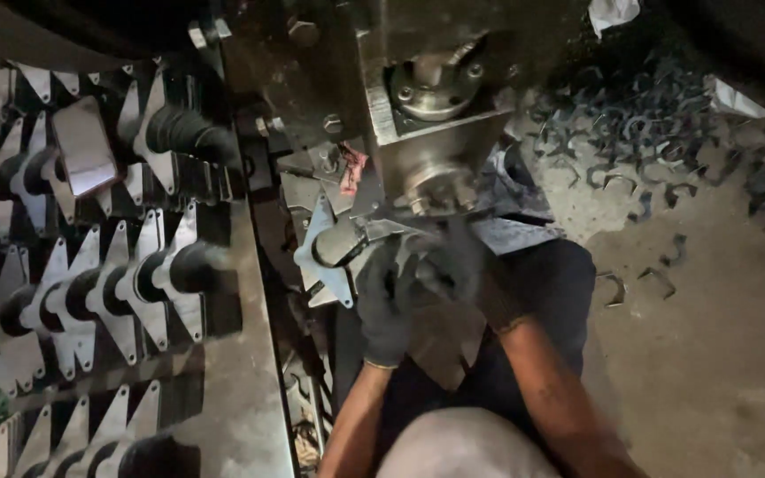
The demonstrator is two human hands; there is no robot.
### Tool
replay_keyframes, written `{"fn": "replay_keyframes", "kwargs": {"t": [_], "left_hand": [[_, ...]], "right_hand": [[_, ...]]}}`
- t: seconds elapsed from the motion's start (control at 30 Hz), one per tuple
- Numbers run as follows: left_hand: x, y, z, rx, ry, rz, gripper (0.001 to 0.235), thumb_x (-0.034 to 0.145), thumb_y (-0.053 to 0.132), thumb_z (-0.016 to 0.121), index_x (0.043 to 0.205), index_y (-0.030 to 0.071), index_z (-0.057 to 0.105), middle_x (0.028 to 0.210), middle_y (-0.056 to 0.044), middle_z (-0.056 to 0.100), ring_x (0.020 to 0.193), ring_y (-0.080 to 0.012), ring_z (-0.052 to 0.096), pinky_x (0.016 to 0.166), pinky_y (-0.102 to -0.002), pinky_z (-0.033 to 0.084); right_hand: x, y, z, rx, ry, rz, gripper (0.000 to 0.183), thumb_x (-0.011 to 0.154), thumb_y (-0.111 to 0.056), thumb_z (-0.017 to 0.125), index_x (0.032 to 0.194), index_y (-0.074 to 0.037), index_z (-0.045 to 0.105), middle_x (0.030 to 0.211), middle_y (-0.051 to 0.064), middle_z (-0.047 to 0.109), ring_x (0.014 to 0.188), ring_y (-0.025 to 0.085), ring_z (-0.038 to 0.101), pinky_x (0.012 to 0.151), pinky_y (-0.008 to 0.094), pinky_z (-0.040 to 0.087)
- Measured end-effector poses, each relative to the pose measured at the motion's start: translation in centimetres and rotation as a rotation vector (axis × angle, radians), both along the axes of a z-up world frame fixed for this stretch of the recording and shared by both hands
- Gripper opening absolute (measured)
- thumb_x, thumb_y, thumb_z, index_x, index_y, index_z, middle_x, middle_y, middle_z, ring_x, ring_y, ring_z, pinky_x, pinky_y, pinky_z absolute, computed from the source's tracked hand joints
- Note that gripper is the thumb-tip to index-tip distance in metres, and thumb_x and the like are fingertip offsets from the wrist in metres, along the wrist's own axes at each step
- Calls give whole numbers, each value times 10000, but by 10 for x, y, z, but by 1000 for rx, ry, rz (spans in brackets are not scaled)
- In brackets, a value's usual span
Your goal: Manually inserting metal pieces into a press machine to shape them.
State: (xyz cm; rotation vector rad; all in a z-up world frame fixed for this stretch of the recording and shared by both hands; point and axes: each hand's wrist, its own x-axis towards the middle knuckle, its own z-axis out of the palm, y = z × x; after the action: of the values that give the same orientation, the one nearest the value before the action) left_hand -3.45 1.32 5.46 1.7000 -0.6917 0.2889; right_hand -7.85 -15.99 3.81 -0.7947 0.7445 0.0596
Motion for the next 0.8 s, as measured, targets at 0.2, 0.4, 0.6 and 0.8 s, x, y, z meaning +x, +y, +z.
{"fn": "replay_keyframes", "kwargs": {"t": [0.2, 0.4, 0.6, 0.8], "left_hand": [[16, -14, 33, 258, -367, 2, 585, 1000, 126, 685, 1518, 17, 435, 1447, -302, 512, 1341, -475, 510, 1063, -464, 498], [42, -23, 56, 393, -214, -148, 297, 861, 105, 749, 1150, 147, 697, 1230, -116, 718, 996, -298, 726, 799, -389, 592], [56, -12, -30, 115, 732, -255, 267, 994, 63, 530, 1171, 6, 722, 827, -271, 696, 648, -333, 602, 594, -423, 458], [33, -26, 6, -48, 539, -471, 395, 1082, 143, 329, 1228, 51, 684, 1191, -103, 745, 1011, -199, 724, 751, -312, 591]], "right_hand": [[-34, 5, 12, -512, -375, 86, 403, 1123, -376, 402, 1203, -56, 634, 839, 47, 632, 683, 129, 582, 591, 280, 464], [-18, -2, 30, -78, -428, -221, 406, 1002, -313, 368, 1308, -108, 539, 1164, 74, 691, 1045, 185, 687, 858, 342, 575], [-38, 7, 10, 199, -1119, -79, 138, 1213, -106, 546, 1280, 2, 599, 1122, 90, 668, 926, 203, 664, 814, 325, 554], [-20, 11, 35, -987, -657, 182, 121, 1006, -173, 623, 1049, -69, 668, 951, 34, 700, 879, 168, 717, 786, 305, 568]]}}
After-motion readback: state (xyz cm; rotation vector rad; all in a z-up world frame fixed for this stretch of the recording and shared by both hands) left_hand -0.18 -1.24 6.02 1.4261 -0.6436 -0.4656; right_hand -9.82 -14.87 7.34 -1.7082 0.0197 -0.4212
